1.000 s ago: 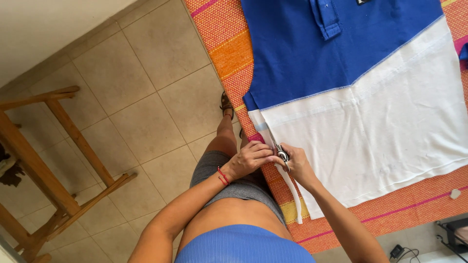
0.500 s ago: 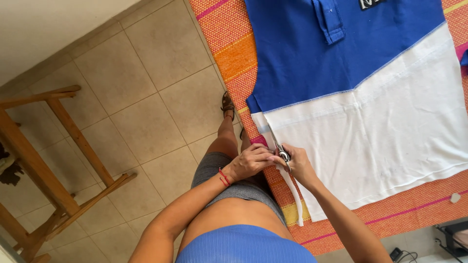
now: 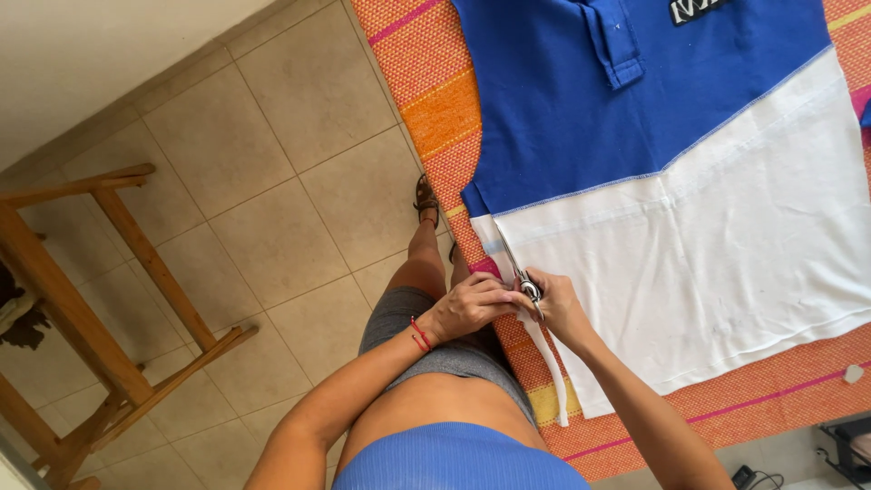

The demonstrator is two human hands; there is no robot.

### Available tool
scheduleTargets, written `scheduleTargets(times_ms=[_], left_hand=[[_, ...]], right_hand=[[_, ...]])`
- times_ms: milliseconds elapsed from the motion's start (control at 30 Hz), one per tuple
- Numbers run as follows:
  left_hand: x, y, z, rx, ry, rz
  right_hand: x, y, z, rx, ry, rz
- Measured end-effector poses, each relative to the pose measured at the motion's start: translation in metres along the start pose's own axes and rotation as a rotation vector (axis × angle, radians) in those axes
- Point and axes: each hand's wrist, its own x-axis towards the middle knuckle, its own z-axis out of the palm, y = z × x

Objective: The person uses scissors to trim the white fabric of a blue and white polo shirt laid out on a table. They cut along the bottom edge and the side seam of the white section, removing excess material.

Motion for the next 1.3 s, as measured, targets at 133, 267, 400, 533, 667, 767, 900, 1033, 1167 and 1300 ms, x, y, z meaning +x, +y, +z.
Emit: scheduleTargets(times_ms=[133,267,400,533,667,767,900,1033,1167,1300], left_hand=[[0.003,-0.001,-0.005,-0.008,-0.026,0.003],[0.005,0.000,-0.009,-0.012,-0.037,-0.004],[0.005,-0.001,-0.007,-0.029,-0.035,-0.020],[-0.004,-0.005,-0.003,-0.022,-0.067,-0.026],[0.006,0.000,-0.012,-0.001,-0.114,-0.014],[0.001,-0.002,-0.009,-0.002,-0.128,-0.029],[-0.015,-0.007,0.001,-0.029,-0.157,-0.047],[-0.013,-0.009,-0.001,-0.028,-0.158,-0.036],[-0.017,-0.007,0.003,-0.042,-0.161,-0.038],[-0.010,-0.003,-0.001,-0.028,-0.159,-0.058]], right_hand=[[0.010,-0.013,-0.004,-0.042,-0.011,-0.025],[0.016,-0.024,-0.006,-0.018,-0.025,-0.036],[0.016,-0.030,-0.005,-0.084,-0.008,-0.063],[0.023,-0.007,-0.004,-0.078,-0.008,-0.068],[0.031,-0.030,-0.007,-0.053,-0.022,-0.076],[0.035,-0.031,-0.007,-0.112,-0.012,-0.092],[0.032,-0.029,-0.003,-0.137,0.014,-0.084],[0.040,-0.025,-0.005,-0.163,-0.012,-0.085],[0.041,-0.040,-0.006,-0.142,-0.026,-0.098],[0.039,-0.037,-0.001,-0.160,0.007,-0.084]])
